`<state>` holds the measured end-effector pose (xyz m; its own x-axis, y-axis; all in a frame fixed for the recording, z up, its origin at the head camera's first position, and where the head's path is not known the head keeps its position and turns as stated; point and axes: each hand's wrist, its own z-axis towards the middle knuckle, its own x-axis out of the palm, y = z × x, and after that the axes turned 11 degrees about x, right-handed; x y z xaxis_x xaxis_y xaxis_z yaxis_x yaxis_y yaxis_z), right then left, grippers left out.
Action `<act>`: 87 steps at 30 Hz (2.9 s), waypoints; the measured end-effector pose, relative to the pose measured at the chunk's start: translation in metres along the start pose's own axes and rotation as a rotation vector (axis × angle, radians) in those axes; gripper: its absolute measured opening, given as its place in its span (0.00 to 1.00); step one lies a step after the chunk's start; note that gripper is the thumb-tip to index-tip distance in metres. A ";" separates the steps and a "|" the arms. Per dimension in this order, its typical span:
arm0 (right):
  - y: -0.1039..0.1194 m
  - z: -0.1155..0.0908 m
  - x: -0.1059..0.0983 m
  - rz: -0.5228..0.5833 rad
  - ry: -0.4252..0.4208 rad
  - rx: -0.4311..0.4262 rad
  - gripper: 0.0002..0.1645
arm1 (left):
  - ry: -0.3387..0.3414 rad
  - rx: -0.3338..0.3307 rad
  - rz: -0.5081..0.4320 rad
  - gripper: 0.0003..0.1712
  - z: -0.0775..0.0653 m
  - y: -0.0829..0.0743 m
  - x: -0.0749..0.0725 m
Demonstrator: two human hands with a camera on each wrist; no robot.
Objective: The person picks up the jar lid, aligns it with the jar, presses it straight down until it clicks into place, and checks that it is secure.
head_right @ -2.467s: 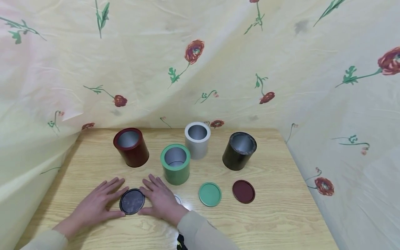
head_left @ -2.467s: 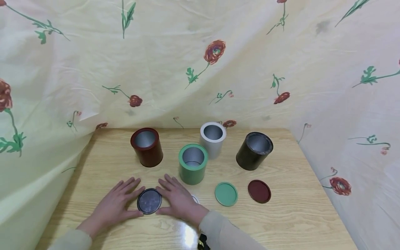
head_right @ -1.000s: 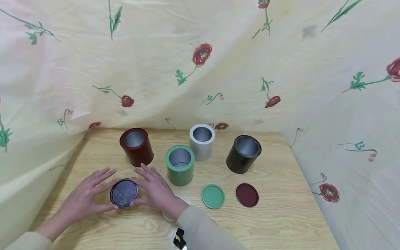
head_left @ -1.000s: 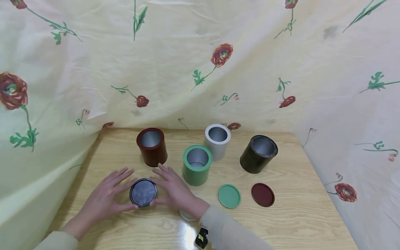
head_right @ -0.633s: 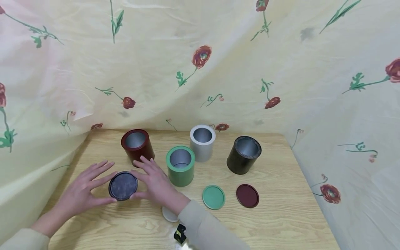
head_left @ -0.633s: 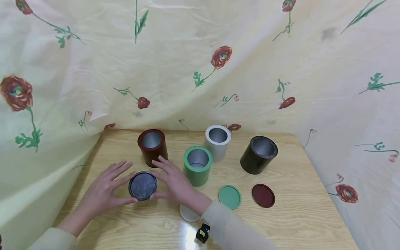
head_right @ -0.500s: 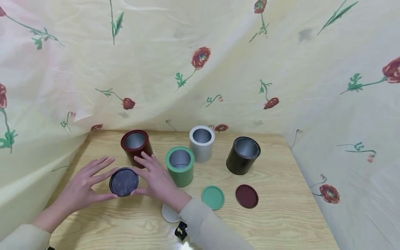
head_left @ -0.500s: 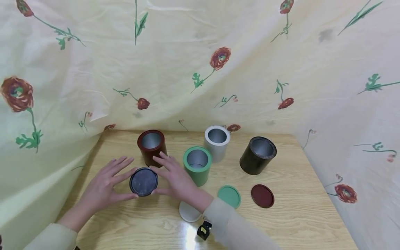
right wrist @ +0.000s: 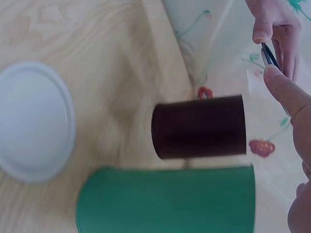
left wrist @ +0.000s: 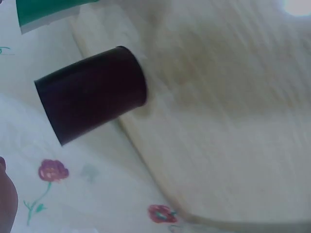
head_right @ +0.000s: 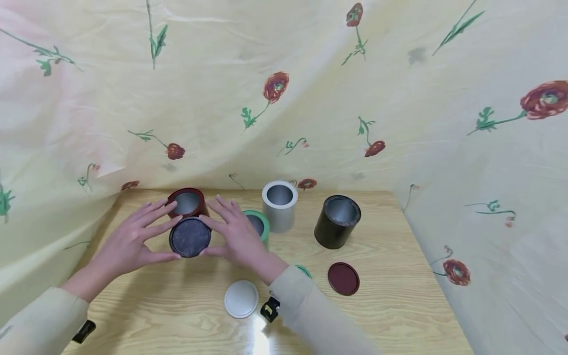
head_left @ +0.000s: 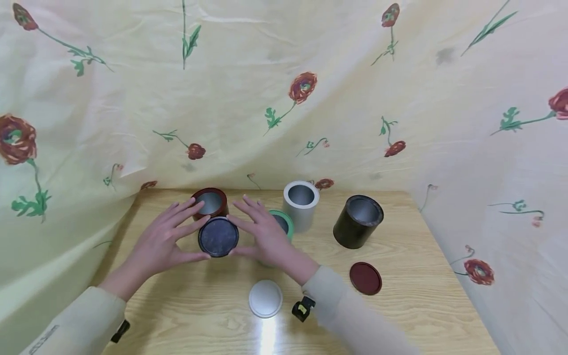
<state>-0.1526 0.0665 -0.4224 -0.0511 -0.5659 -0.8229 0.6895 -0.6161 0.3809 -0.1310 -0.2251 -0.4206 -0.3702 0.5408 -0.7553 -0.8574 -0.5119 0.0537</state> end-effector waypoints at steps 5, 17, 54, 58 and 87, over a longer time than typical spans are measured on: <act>-0.017 -0.001 -0.015 0.000 -0.052 -0.007 0.48 | 0.040 -0.006 0.004 0.55 0.023 0.004 0.011; -0.054 -0.009 -0.057 -0.043 -0.041 0.072 0.48 | 0.117 -0.017 -0.051 0.61 0.079 0.010 0.037; -0.144 -0.084 -0.167 -0.083 -0.057 0.245 0.48 | 0.382 0.027 -0.062 0.52 0.233 -0.032 0.120; -0.150 -0.095 -0.179 -0.085 -0.065 0.268 0.48 | 0.425 0.034 -0.042 0.53 0.249 -0.041 0.127; -0.191 -0.129 -0.227 -0.123 0.047 0.429 0.45 | 0.533 0.013 -0.076 0.52 0.306 -0.065 0.188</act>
<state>-0.1799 0.3835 -0.3627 -0.0743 -0.4548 -0.8875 0.3176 -0.8544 0.4112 -0.2545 0.1142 -0.3660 -0.0771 0.1609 -0.9840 -0.8803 -0.4743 -0.0085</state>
